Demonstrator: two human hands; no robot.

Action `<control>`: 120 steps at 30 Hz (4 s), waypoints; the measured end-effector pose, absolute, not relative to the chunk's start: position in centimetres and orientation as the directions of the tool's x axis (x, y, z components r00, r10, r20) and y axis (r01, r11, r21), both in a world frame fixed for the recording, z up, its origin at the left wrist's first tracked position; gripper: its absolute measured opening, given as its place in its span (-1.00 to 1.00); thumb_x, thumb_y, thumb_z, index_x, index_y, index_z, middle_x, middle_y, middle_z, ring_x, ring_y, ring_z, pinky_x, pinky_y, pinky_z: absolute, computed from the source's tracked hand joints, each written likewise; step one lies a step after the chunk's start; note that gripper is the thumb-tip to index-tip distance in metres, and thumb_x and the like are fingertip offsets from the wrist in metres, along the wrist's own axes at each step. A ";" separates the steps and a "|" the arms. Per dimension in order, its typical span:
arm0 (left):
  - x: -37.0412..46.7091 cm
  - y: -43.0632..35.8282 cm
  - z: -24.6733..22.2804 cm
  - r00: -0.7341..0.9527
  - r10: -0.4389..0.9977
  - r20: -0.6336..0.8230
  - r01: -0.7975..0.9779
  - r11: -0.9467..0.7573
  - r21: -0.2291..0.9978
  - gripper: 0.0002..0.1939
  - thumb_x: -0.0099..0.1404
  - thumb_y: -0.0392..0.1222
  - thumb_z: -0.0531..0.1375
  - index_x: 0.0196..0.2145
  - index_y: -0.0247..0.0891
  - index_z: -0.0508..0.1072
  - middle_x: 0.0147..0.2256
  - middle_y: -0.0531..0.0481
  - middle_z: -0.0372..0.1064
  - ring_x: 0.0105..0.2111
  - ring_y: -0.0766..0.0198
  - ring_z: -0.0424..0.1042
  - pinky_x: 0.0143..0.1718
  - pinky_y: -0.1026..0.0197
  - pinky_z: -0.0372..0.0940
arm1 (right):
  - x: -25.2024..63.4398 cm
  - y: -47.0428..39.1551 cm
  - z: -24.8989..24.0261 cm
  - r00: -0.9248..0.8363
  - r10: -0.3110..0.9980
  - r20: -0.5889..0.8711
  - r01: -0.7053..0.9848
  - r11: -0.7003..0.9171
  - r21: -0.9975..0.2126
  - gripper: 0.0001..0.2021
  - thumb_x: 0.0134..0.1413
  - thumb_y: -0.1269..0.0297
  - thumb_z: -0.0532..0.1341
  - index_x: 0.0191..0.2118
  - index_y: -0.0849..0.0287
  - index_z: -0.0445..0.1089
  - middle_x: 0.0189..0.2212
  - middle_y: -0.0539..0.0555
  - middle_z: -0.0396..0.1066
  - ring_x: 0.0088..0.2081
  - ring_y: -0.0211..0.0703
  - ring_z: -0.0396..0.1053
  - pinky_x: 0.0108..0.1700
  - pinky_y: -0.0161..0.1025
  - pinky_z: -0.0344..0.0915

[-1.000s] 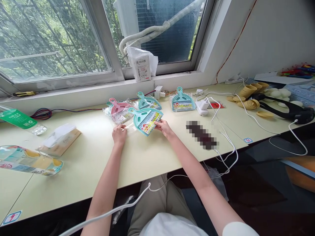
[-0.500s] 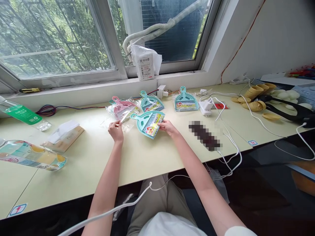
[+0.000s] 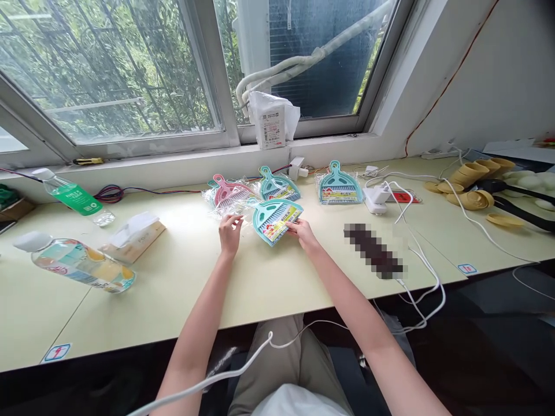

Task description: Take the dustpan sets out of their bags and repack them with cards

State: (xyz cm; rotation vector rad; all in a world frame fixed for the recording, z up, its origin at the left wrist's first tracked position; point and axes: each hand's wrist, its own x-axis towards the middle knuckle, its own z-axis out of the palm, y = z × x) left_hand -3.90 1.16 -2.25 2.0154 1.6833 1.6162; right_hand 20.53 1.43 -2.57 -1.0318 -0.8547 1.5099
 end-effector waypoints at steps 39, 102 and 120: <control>-0.5 -0.4 -1.3 0.076 0.994 0.079 -0.200 -0.062 0.978 -0.49 0.14 0.02 0.24 -0.01 -0.28 0.36 -0.13 -0.16 0.45 -0.18 0.08 0.46 -0.23 0.10 0.37 | 18.3 -1.0 -1.1 -0.004 1.000 -0.030 -0.380 -0.029 -0.924 -0.68 -0.09 0.26 0.31 -0.16 0.09 0.32 -0.12 0.04 0.40 -0.08 -0.11 0.40 -0.08 -0.13 0.46; 0.4 -0.1 -1.2 -0.082 0.951 0.297 -0.038 -0.301 0.953 -0.44 0.13 -0.02 0.25 0.07 -0.21 0.32 -0.10 -0.12 0.40 -0.21 0.13 0.43 -0.43 0.29 0.32 | 18.3 0.0 -1.7 -0.179 0.977 -0.116 -0.678 -0.208 -0.705 -0.81 -0.05 0.50 0.27 -0.28 0.14 0.33 -0.25 0.01 0.50 -0.17 -0.24 0.47 -0.01 -0.27 0.40; 0.4 -1.0 -0.7 0.277 0.949 -0.152 -0.485 0.275 0.830 -0.69 0.20 -0.16 0.17 -0.12 -0.34 0.44 -0.13 -0.14 0.47 -0.09 0.08 0.44 -0.07 0.11 0.32 | 17.1 -0.5 -1.9 -0.073 0.997 -0.029 -0.614 -0.068 -0.787 -0.75 -0.16 0.39 0.34 -0.28 0.18 0.35 -0.30 0.06 0.51 -0.22 -0.11 0.49 -0.08 -0.13 0.45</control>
